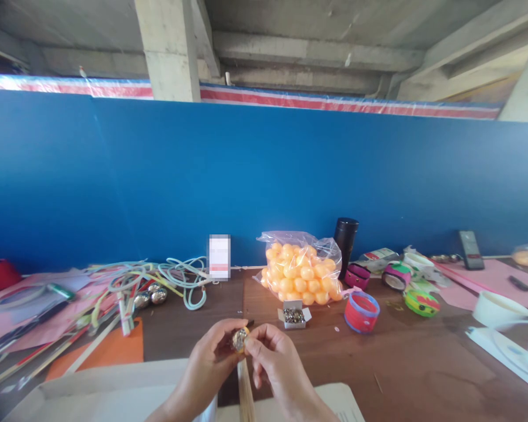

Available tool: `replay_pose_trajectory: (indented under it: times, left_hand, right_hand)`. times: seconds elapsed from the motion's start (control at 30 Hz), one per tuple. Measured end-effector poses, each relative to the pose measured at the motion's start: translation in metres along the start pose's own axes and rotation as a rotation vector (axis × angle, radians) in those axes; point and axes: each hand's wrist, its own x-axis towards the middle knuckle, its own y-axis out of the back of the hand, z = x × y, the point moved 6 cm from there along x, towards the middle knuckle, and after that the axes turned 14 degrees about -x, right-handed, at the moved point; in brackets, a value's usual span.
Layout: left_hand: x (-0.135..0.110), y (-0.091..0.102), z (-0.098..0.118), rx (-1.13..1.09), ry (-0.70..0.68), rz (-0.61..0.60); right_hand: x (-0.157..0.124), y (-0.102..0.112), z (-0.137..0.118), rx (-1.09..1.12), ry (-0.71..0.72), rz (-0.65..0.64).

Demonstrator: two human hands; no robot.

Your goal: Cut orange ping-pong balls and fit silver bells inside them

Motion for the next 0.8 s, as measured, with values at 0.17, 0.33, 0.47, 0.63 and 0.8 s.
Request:
replay_pose_trajectory:
  times: [0.17, 0.33, 0.47, 0.63, 0.8]
  left_hand:
    - [-0.001, 0.0, 0.0, 0.029, -0.001, 0.009]
    - [-0.002, 0.0, 0.003, 0.099, -0.052, 0.0]
    - [-0.001, -0.001, 0.006, 0.093, -0.061, -0.019]
    - [0.0, -0.001, 0.0, -0.077, 0.047, 0.009]
    - [0.004, 0.004, -0.005, -0.206, 0.096, 0.041]
  right_hand:
    - [0.002, 0.002, 0.006, 0.011, -0.018, 0.006]
    - [0.004, 0.004, 0.012, 0.005, -0.03, 0.009]
    - [0.003, 0.003, 0.013, 0.011, -0.012, 0.024]
    - [0.004, 0.001, 0.009, -0.03, 0.016, 0.043]
    - [0.003, 0.01, 0.009, -0.22, 0.013, 0.11]
